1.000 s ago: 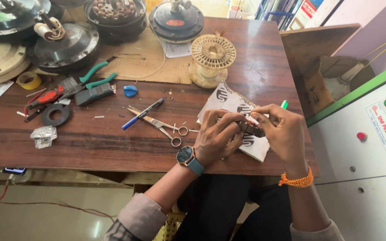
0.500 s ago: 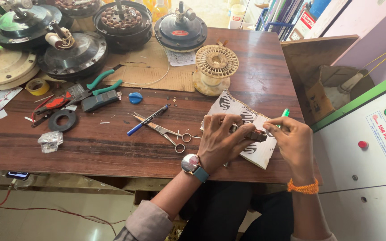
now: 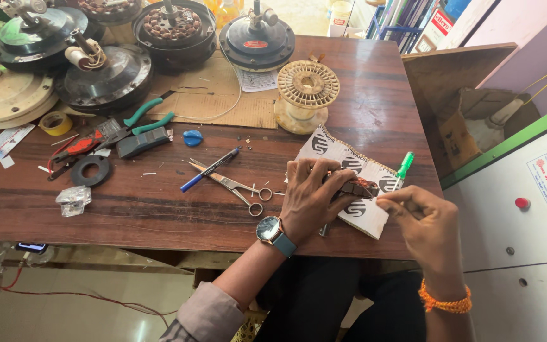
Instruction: The person works on a small electric motor armature at a workbench, holding and turning the copper-wound rotor and manipulating its windings and shaft by hand. They briefly use a green-handled screwdriver on the component and continue adjusting the windings and parts of the motor.
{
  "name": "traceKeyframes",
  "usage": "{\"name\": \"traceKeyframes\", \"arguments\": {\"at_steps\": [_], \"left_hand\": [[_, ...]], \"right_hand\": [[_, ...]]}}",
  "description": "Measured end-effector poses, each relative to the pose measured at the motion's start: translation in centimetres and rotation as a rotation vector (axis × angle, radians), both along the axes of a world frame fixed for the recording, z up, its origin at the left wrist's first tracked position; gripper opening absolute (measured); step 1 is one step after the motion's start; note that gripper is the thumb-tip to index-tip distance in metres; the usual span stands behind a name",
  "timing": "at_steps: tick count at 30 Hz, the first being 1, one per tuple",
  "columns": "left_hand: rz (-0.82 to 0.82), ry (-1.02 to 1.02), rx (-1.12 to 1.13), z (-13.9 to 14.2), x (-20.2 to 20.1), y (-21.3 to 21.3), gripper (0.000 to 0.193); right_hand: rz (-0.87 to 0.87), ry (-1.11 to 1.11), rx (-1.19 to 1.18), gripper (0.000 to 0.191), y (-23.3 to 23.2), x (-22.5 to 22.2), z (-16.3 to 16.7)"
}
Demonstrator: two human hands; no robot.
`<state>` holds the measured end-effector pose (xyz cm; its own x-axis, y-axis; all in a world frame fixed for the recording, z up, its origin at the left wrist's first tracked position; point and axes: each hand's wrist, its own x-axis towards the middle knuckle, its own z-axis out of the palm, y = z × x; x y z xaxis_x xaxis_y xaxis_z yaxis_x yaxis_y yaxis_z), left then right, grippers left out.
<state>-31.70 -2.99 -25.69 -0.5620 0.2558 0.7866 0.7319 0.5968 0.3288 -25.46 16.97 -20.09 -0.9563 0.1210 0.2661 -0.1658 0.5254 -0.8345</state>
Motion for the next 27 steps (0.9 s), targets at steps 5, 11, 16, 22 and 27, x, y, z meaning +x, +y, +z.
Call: {"name": "traceKeyframes", "arguments": {"at_steps": [5, 11, 16, 22, 27], "left_hand": [[0.002, -0.018, -0.014, 0.0, 0.0, -0.2, 0.045], [-0.001, -0.018, -0.021, -0.6, -0.3, -0.2, 0.045], [-0.117, 0.138, -0.169, -1.4, 0.0, -0.3, 0.043], [-0.194, 0.09, -0.173, -1.5, -0.2, -0.5, 0.05], [-0.113, 0.038, -0.063, -0.5, -0.6, -1.5, 0.029]], "right_hand": [[-0.009, -0.015, 0.128, 0.013, -2.0, 0.2, -1.3], [0.04, 0.253, 0.205, 0.011, -3.4, 0.5, -4.2], [0.058, 0.336, 0.217, 0.012, -3.0, 0.0, -6.7], [0.098, 0.351, 0.157, 0.013, -3.2, 0.1, -8.5], [0.081, 0.231, 0.156, 0.013, -4.2, -0.2, -8.1]]}}
